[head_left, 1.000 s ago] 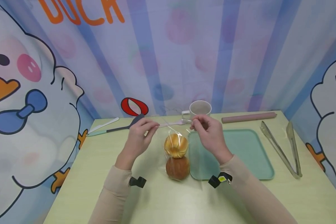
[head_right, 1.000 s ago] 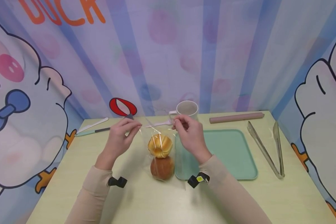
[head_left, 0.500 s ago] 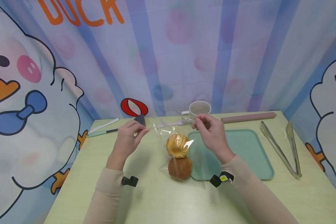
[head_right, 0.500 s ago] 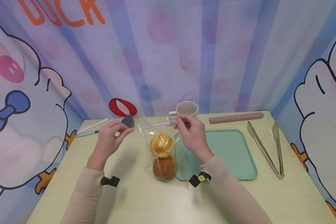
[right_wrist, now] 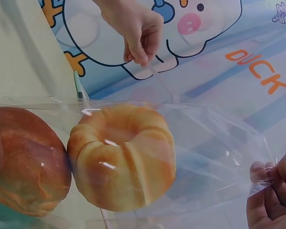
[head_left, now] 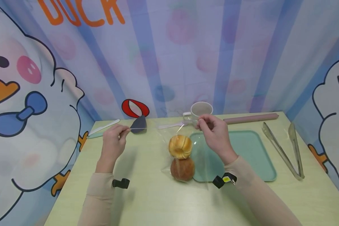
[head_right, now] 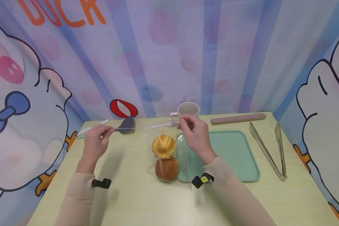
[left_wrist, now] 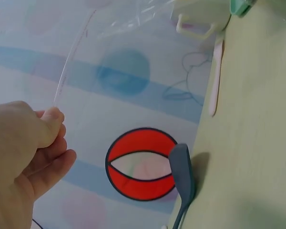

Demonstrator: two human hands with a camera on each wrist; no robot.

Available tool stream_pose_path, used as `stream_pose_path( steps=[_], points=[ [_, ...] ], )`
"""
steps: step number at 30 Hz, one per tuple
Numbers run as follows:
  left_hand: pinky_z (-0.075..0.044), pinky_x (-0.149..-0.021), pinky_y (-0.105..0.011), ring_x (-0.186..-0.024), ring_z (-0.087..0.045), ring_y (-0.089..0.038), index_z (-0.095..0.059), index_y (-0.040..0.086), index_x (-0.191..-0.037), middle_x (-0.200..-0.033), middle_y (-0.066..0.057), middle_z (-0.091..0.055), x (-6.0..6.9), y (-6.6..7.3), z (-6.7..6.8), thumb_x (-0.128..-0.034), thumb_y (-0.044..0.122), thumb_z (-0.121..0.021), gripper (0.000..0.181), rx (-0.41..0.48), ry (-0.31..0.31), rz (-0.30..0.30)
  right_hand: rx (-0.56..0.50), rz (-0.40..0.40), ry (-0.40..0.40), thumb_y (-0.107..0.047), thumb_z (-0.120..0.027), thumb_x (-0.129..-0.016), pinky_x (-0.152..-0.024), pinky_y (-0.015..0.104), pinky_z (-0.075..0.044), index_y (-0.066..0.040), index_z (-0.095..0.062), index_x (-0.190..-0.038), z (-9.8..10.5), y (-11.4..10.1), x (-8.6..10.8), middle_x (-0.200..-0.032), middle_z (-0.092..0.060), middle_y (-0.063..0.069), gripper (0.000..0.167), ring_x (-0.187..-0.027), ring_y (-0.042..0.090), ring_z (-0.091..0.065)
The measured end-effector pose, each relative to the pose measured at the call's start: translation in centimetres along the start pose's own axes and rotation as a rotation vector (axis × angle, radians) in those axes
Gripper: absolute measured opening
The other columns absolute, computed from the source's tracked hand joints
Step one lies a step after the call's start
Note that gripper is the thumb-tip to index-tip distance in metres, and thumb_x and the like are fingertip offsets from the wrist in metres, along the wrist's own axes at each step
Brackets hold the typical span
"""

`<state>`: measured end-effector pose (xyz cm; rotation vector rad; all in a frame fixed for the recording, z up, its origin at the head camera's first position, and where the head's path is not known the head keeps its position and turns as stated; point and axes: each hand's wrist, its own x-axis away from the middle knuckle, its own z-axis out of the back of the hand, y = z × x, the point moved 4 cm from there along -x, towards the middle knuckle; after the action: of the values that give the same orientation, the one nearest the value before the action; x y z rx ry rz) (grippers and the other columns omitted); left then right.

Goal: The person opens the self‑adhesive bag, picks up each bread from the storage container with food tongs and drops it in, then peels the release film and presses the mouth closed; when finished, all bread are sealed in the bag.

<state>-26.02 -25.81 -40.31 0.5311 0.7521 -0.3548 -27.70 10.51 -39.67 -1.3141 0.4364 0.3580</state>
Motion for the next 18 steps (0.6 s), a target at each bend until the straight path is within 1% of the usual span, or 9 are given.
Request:
stream_pose_path(
  steps=[4, 7, 12, 15, 18],
  points=[
    [-0.052, -0.063, -0.041, -0.070, -0.062, -0.030, -0.078, -0.004, -0.095, -0.084, -0.018, -0.072, 0.5, -1.6, 0.8, -0.0901, -0.004, -0.079, 0.005, -0.056, 0.026, 0.093, -0.008, -0.003, 0.005, -0.009, -0.064, -0.105, -0.070, 0.018, -0.058, 0.001, -0.072, -0.099, 0.0, 0.2, 0.0, -0.087, -0.075, 0.013, 0.014, -0.076, 0.015, -0.072],
    [-0.054, -0.065, -0.043, -0.073, -0.063, -0.033, -0.077, -0.006, -0.097, -0.087, -0.021, -0.071, 0.7, -2.7, 1.5, -0.0935, -0.002, -0.076, 0.006, -0.084, 0.053, 0.153, -0.013, -0.008, 0.007, -0.009, -0.063, -0.105, -0.071, 0.018, -0.058, 0.002, -0.072, -0.100, -0.1, 0.3, 0.0, -0.089, -0.075, 0.015, 0.014, -0.078, 0.016, -0.073],
    [-0.054, -0.075, -0.050, -0.076, -0.066, -0.039, -0.075, -0.009, -0.099, -0.091, -0.025, -0.071, 1.1, -4.0, 2.8, -0.0965, 0.000, -0.073, 0.009, -0.099, 0.103, 0.221, -0.024, -0.027, 0.008, -0.008, -0.063, -0.105, -0.072, 0.017, -0.058, 0.002, -0.071, -0.100, -0.1, 0.3, 0.1, -0.091, -0.074, 0.017, 0.014, -0.079, 0.015, -0.072],
    [-0.052, -0.079, -0.053, -0.076, -0.066, -0.042, -0.075, -0.009, -0.101, -0.092, -0.026, -0.071, 1.3, -4.6, 3.4, -0.0980, 0.001, -0.071, 0.011, -0.112, 0.102, 0.284, -0.032, -0.032, 0.006, -0.008, -0.063, -0.105, -0.073, 0.018, -0.058, 0.003, -0.071, -0.100, -0.3, 0.3, 0.0, -0.091, -0.074, 0.017, 0.015, -0.079, 0.011, -0.070],
    [-0.054, -0.078, -0.053, -0.079, -0.068, -0.041, -0.075, -0.008, -0.103, -0.094, -0.025, -0.070, 1.7, -5.1, 3.7, -0.1007, 0.004, -0.068, 0.014, -0.144, 0.061, 0.380, -0.040, -0.027, 0.002, -0.008, -0.063, -0.105, -0.073, 0.018, -0.058, 0.004, -0.071, -0.100, -0.4, 0.2, 0.0, -0.091, -0.074, 0.017, 0.015, -0.079, 0.013, -0.071]
  ],
)
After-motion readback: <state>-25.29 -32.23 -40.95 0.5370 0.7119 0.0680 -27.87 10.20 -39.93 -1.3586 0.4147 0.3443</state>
